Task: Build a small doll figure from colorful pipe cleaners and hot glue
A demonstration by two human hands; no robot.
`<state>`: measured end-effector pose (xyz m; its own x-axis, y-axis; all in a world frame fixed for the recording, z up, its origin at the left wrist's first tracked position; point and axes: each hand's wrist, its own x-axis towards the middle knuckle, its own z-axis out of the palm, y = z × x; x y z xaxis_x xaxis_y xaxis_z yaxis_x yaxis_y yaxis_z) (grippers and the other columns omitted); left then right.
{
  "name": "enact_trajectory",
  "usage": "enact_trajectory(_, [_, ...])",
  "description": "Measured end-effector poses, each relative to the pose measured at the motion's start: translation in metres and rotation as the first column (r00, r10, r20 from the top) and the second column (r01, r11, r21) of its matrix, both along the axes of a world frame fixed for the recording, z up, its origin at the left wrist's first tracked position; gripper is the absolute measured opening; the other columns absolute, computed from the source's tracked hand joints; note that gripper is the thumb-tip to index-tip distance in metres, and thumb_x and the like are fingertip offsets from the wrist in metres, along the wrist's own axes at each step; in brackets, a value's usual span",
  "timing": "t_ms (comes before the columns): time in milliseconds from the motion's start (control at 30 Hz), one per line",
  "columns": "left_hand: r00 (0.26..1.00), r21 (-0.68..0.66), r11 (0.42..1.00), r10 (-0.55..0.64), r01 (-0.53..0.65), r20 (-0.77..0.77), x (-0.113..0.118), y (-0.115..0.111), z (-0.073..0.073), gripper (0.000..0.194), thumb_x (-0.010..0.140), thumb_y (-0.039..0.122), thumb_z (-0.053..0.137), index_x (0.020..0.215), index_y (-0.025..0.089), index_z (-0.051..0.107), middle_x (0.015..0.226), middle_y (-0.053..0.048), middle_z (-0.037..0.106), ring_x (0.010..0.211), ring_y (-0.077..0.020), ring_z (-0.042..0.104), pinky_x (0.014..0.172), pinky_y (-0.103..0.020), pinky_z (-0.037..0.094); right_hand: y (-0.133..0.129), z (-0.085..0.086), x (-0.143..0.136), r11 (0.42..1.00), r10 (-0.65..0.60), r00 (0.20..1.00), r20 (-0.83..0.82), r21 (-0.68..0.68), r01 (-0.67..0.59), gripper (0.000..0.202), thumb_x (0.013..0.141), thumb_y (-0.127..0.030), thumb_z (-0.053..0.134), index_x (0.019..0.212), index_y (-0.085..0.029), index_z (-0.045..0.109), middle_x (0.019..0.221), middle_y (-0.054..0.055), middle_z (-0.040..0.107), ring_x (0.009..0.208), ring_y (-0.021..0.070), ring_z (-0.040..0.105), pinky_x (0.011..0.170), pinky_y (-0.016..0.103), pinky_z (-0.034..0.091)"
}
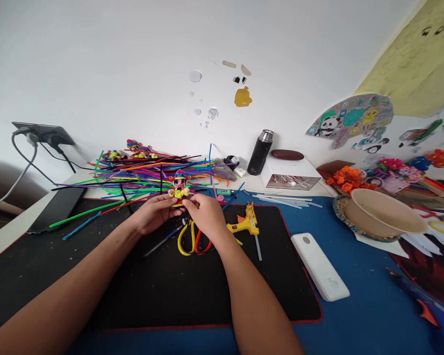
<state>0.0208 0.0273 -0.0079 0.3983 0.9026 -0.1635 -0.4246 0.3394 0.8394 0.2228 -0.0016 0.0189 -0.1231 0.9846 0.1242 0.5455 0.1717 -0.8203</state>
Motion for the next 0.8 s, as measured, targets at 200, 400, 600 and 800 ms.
enact_trajectory(200, [0.995, 0.007, 0.995, -0.1, 0.1, 0.032, -0.0058, -0.0016, 0.005, 0.021, 0.091, 0.022, 0.086, 0.107, 0.009, 0.085, 0.111, -0.02, 0.085, 0.093, -0.0249, 0.083, 0.086, -0.03, 0.068, -0.0005, 0.0016, 0.0017, 1.0, 0.007, 0.999, -0.042, -0.004, -0.007, 0.031, 0.101, -0.043, 0.067, 0.079, -0.021, 0.07, 0.066, -0.002, 0.063, 0.063, 0.0158, 0.054, 0.061, 0.03, 0.033])
enact_trajectory(400, [0.997, -0.007, 0.998, -0.069, 0.069, 0.027, -0.006, -0.0013, 0.0026, 0.023, 0.085, 0.008, 0.087, 0.108, 0.01, 0.085, 0.11, -0.017, 0.085, 0.09, -0.0234, 0.084, 0.088, -0.03, 0.068, -0.0001, 0.0011, 0.0019, 1.0, 0.021, 0.999, -0.045, 0.002, -0.02, 0.034, 0.101, -0.045, 0.066, 0.077, -0.022, 0.069, 0.067, -0.002, 0.062, 0.062, 0.016, 0.053, 0.06, 0.03, 0.032])
enact_trajectory(600, [0.993, -0.057, 0.992, 0.112, -0.11, 0.03, -0.0074, 0.0038, 0.0009, 0.014, 0.084, 0.003, 0.086, 0.094, 0.011, 0.081, 0.089, -0.011, 0.084, 0.078, -0.0216, 0.083, 0.078, -0.028, 0.068, -0.0005, 0.0036, 0.0057, 0.998, 0.059, 0.998, -0.034, -0.006, -0.059, 0.032, 0.102, -0.049, 0.064, 0.087, -0.022, 0.073, 0.074, -0.001, 0.068, 0.066, 0.0164, 0.057, 0.062, 0.029, 0.034])
enact_trajectory(800, [0.988, -0.065, 0.987, 0.152, -0.149, 0.042, -0.0092, 0.0052, 0.004, 0.011, 0.085, 0.005, 0.086, 0.086, 0.012, 0.078, 0.083, -0.011, 0.083, 0.077, -0.0223, 0.083, 0.069, -0.025, 0.066, 0.0005, 0.0047, 0.0078, 0.997, 0.065, 0.99, -0.124, -0.021, -0.068, 0.026, 0.099, -0.044, 0.066, 0.088, -0.021, 0.074, 0.075, -0.001, 0.069, 0.068, 0.0165, 0.056, 0.063, 0.029, 0.037])
